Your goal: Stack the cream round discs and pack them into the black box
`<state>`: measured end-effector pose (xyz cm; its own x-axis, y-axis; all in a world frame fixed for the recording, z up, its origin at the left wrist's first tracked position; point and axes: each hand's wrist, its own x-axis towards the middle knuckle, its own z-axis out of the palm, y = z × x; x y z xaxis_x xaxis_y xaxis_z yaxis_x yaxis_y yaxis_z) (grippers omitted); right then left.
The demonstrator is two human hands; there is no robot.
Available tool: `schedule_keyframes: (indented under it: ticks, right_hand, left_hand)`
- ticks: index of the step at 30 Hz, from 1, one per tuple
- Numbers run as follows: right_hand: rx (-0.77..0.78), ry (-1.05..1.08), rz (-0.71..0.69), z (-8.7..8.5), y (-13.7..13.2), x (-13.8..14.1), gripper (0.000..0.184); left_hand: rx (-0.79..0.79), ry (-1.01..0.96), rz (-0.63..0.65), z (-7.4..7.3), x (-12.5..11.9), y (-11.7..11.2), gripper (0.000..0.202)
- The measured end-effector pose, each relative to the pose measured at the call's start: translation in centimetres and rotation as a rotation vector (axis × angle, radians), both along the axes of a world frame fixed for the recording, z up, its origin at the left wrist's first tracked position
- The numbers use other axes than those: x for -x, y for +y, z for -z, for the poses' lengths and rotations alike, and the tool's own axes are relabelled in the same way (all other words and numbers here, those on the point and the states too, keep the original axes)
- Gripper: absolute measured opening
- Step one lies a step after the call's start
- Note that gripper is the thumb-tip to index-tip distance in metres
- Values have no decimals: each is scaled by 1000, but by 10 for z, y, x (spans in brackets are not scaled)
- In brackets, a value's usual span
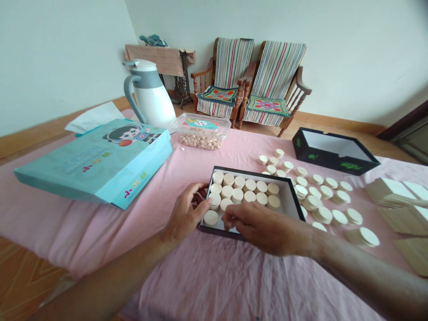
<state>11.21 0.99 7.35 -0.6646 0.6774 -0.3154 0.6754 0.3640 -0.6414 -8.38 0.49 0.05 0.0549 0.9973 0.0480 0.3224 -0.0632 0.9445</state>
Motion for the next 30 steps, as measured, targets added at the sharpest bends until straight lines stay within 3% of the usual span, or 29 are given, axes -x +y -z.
schedule_keyframes:
  ticks: [6, 9, 12, 16, 24, 30]
  right_hand:
    - [-39, 184, 280, -24, 6, -61, 22]
    - [-46, 230, 428, -29, 8, -95, 23]
    - [-97, 197, 508, -21, 7, -124, 24]
    - [-292, -31, 515, -1, 1, -151, 17]
    - [-491, -197, 501, 37, -13, -153, 19]
    - [-449, -303, 467, 50, -10, -139, 26]
  left_hand:
    - [31, -12, 5, -2, 1, 4, 42]
    - [84, -32, 31, -5, 1, 7, 58]
    - [109, -32, 59, -6, -1, 8, 68]
    - [36, -15, -11, -6, -1, 8, 66]
    - [18, -11, -72, -14, 20, 12, 60]
    - [4, -28, -48, -8, 24, 15, 59]
